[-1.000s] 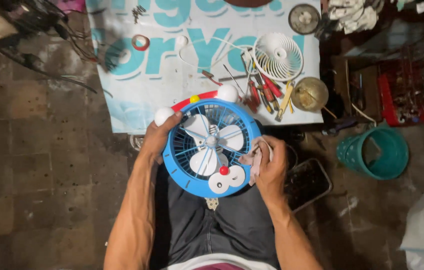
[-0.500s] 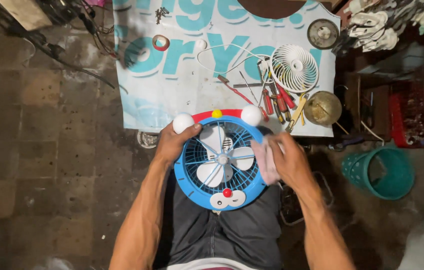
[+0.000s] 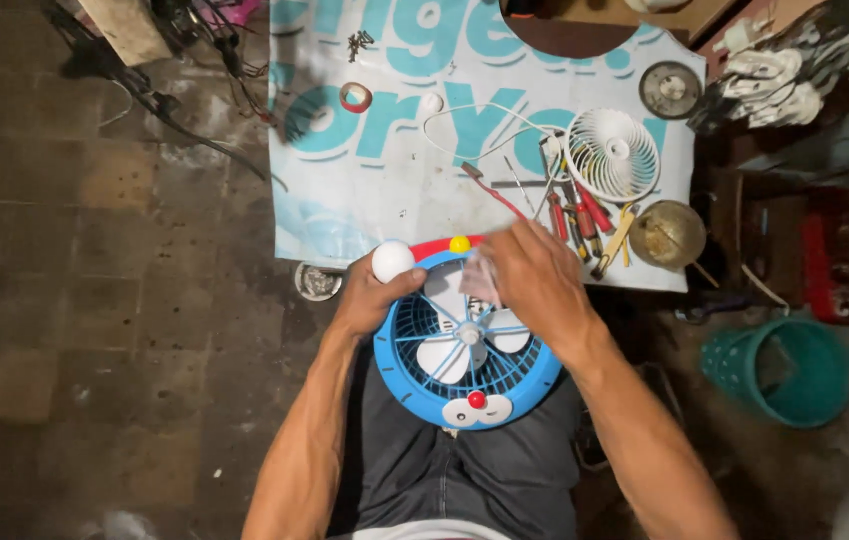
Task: The person uses a screwdriver to loosen screws on a blue portable fan, then wipes the fan blades and casing with a cloth. The person continues to wipe the fan thoroughly, focusing on the front grill and the sides.
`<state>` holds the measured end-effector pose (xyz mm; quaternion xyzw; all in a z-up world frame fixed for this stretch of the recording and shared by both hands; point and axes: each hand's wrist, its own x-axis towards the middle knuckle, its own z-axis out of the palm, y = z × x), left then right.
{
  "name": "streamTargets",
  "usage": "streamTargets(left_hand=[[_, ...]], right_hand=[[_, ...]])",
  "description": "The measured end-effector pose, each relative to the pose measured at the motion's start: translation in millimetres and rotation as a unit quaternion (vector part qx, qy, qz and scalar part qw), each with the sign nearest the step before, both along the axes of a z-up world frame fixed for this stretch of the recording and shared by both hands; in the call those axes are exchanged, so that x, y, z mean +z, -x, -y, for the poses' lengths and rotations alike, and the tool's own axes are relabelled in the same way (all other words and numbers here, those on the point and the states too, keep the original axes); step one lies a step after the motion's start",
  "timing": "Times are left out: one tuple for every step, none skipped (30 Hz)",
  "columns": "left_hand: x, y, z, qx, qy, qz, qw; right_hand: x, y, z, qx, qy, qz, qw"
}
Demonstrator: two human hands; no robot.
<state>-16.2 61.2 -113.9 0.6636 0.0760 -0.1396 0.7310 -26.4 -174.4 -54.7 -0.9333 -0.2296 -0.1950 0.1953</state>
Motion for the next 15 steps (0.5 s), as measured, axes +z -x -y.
streamTargets(left_hand=[[4.6,-0.2,0.2,0.006,0.012,0.001,1.000],[8.9,2.3,0.1,0.015,0.024,0.000,1.000],[0.0,-0.6,-3.9,0.020,0.031,-0.001,0.999],[-10.3,-2.2,-4.1,0.016,0.037,0.008,0.999],[-21.0,-3.4,-3.2,0.012,0.043,0.018,0.999],[-20.0,-2.6,-1.2,0.010,0.050,0.020,0.999],[-18.8,-1.8,1.0,0.014,0.070,0.017,0.997],[-16.1,5.5,-3.0,0.027,0.085,0.010,0.996],[-14.6,5.6,-0.2,0.034,0.085,0.007,0.996],[-13.1,5.1,1.1,0.026,0.098,0.017,0.995],[-10.1,4.6,3.6,0.018,0.110,0.027,0.993],[-15.4,3.2,1.4,0.014,0.108,0.034,0.994],[-20.0,1.5,-0.7,0.008,0.102,0.046,0.994],[-26.9,3.6,-2.9,0.005,0.097,0.056,0.994],[-34.4,2.5,-5.4,0.003,0.095,0.060,0.994]], right_hand=[[3.0,15.9,8.7,-0.032,0.018,-0.034,0.999],[6.5,32.5,17.4,-0.061,0.038,-0.070,0.995],[7.2,40.0,31.7,-0.057,0.045,-0.071,0.995],[8.3,50.4,49.1,-0.088,-0.001,-0.170,0.982],[9.7,61.0,67.4,-0.119,-0.048,-0.266,0.955],[-4.6,70.2,79.2,-0.123,-0.042,-0.263,0.956],[-18.5,79.4,91.7,-0.149,-0.147,-0.263,0.942],[-33.9,88.7,100.6,-0.164,-0.253,-0.267,0.915],[-20.7,79.4,97.0,-0.159,-0.251,-0.272,0.915],[-9.7,73.4,91.1,-0.177,-0.277,-0.209,0.921],[2.8,67.4,86.7,-0.195,-0.302,-0.146,0.922],[4.7,55.3,75.0,-0.195,-0.306,-0.139,0.921],[7.9,43.0,63.9,-0.103,-0.298,-0.127,0.941],[10.1,32.6,52.8,-0.009,-0.284,-0.116,0.952],[6.0,24.7,42.9,-0.009,-0.285,-0.112,0.952]])
